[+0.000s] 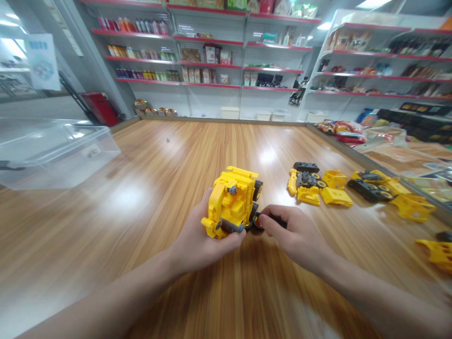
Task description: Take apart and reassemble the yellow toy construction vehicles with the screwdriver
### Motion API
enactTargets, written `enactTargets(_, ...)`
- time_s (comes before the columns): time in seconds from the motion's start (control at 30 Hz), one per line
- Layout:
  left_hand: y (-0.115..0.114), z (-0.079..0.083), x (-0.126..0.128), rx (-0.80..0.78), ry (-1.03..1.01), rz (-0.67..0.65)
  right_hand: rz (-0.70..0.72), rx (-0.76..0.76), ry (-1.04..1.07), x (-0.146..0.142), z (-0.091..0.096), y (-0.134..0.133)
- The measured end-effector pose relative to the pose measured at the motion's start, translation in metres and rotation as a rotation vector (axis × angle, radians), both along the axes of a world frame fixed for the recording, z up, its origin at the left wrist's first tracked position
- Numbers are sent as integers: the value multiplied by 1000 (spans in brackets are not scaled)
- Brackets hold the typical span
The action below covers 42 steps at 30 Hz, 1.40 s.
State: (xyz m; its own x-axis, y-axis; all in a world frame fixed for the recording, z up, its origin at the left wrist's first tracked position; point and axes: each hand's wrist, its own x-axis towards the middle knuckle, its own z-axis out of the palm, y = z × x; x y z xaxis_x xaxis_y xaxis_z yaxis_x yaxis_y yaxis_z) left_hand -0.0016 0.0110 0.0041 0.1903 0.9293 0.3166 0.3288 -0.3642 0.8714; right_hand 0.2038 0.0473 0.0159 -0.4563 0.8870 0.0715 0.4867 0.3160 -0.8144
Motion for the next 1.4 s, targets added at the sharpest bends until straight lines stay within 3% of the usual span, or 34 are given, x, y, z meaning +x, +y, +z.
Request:
enactTargets(0.2, 2, 2, 0, 12, 61, 0, -20, 69, -39, 2, 0, 0)
enactTargets(1.03, -2, 6, 2, -62, -47, 35, -25, 78, -9, -3, 1, -2)
enactTargets(1.4, 1, 5, 2, -40, -49, 37, -105, 136, -39, -2, -1, -1)
